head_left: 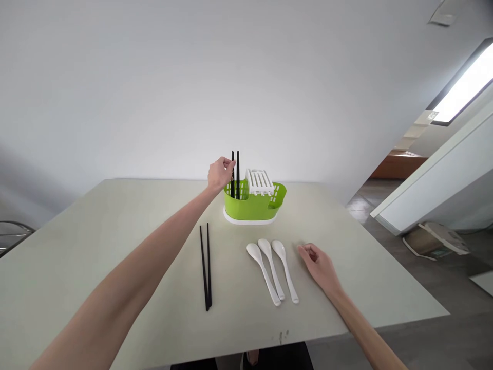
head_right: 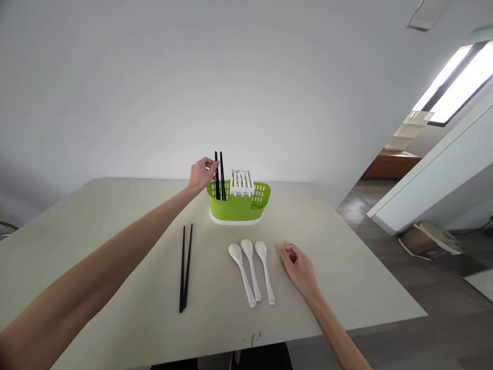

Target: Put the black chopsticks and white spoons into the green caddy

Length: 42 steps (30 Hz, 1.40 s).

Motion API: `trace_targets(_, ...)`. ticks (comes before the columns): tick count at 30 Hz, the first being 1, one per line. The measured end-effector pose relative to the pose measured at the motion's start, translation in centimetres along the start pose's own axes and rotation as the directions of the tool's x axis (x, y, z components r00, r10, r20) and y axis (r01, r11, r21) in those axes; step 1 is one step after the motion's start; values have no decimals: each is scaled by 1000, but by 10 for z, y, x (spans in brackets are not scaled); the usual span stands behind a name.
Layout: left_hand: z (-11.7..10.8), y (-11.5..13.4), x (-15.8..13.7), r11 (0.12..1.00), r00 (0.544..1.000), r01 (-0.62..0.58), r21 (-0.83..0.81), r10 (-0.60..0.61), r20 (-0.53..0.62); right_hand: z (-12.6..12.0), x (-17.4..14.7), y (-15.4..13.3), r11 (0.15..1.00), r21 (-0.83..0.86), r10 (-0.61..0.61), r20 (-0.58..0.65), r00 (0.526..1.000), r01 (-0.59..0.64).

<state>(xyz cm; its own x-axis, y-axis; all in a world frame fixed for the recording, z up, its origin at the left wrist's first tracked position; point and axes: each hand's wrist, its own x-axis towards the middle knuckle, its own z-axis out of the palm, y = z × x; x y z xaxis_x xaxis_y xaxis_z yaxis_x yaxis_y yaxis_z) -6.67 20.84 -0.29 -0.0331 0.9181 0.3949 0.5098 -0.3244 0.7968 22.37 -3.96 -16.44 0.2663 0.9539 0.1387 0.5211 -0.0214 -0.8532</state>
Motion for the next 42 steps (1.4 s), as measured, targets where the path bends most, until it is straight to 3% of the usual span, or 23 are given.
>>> trace_targets(5,-2,-2,5,997,998,34,71,-38,53,-1,0,2,1000,8,4,11,1000,-4)
trace_targets(8,-9,-2,-4,996,995,82,19,-83,52,-1,-1,3,1000,4,-1,5,1000,1)
trace_targets(13,-35,-2,-42,987,990,144,-64,-144,1,-1,-2,7,1000,-1,-18,-14,1000,18)
trace_targets(16,-59,-15,-77,984,993,106,141,-113,46,-1,-2,10,1000,-18,-24,-16,1000,24)
trace_targets(18,-75,-26,-104,919,971,81,386,-161,180,0,-2,12,999,-27,-32,-17,999,31)
trace_targets(21,-90,-37,-150,734,882,20,679,-333,334,1,-3,12,998,-42,-55,-15,998,54)
trace_targets(24,-91,-35,-189,581,855,-74,810,-381,352,2,-4,11,996,-65,-68,-25,997,67)
trace_targets(27,-86,-27,-210,500,811,-103,860,-458,364,2,-4,12,994,-74,-81,-23,996,79)
trace_targets(35,-102,-23,-201,459,775,-168,873,-486,404,5,-2,16,996,-39,-86,-30,996,85)
trace_targets(42,-118,-27,-197,401,803,-187,897,-463,374,3,-3,16,995,-15,-99,-28,995,99)
